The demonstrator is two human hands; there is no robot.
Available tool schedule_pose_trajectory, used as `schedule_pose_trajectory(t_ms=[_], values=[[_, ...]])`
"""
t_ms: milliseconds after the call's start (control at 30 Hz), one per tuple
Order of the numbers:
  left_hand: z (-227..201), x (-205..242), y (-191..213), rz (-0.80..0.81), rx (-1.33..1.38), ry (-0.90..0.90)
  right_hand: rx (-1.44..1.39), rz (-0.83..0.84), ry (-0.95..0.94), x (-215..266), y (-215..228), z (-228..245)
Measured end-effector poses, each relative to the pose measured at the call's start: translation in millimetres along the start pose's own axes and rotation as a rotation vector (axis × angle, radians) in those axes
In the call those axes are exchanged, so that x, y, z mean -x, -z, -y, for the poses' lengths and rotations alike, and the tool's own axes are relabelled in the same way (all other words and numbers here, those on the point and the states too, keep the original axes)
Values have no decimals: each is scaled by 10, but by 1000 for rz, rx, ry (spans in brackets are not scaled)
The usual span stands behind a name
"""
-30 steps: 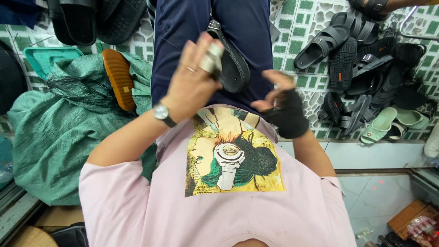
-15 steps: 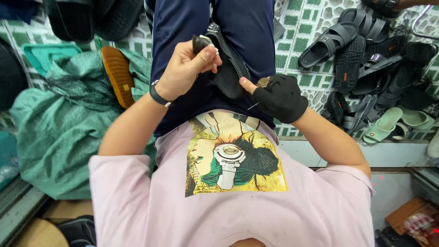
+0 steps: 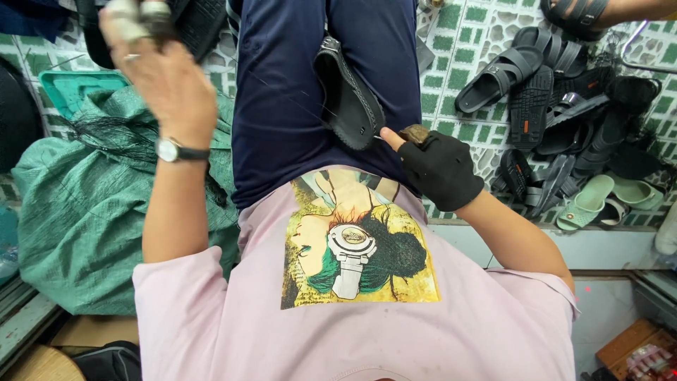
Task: The person repairs a black sandal by using a small metal tool to work on the sole and then stitching the upper strap with a needle and thread. They hold the sandal on their lap while seated on the floor.
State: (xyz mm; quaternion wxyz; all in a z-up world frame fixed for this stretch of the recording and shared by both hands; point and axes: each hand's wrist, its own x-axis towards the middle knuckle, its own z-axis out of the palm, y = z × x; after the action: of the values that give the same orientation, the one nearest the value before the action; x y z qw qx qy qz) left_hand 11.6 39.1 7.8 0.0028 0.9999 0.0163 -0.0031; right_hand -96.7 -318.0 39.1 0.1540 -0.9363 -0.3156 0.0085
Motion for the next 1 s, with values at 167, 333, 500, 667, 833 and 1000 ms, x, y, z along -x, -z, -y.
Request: schedule_pose_trajectory(t_ms=[167, 333, 500, 667, 833, 1000], values=[[-1073, 343, 454, -153, 1055, -731, -153, 189, -158, -227, 302, 91], [-1272, 598, -230, -40, 1057, -738, 199, 146, -39, -177, 251, 16], [-1335, 529, -308, -49, 1066, -746, 378, 88, 44, -260, 42, 38], [-1315, 558, -308, -417, 932, -765, 108, 108, 12, -46, -294, -144], [-1155, 790, 122, 295, 1558, -500, -49, 100, -36, -265, 83, 82], [-1207, 830, -118, 843, 1921, -110, -176, 50, -129, 98, -339, -108]])
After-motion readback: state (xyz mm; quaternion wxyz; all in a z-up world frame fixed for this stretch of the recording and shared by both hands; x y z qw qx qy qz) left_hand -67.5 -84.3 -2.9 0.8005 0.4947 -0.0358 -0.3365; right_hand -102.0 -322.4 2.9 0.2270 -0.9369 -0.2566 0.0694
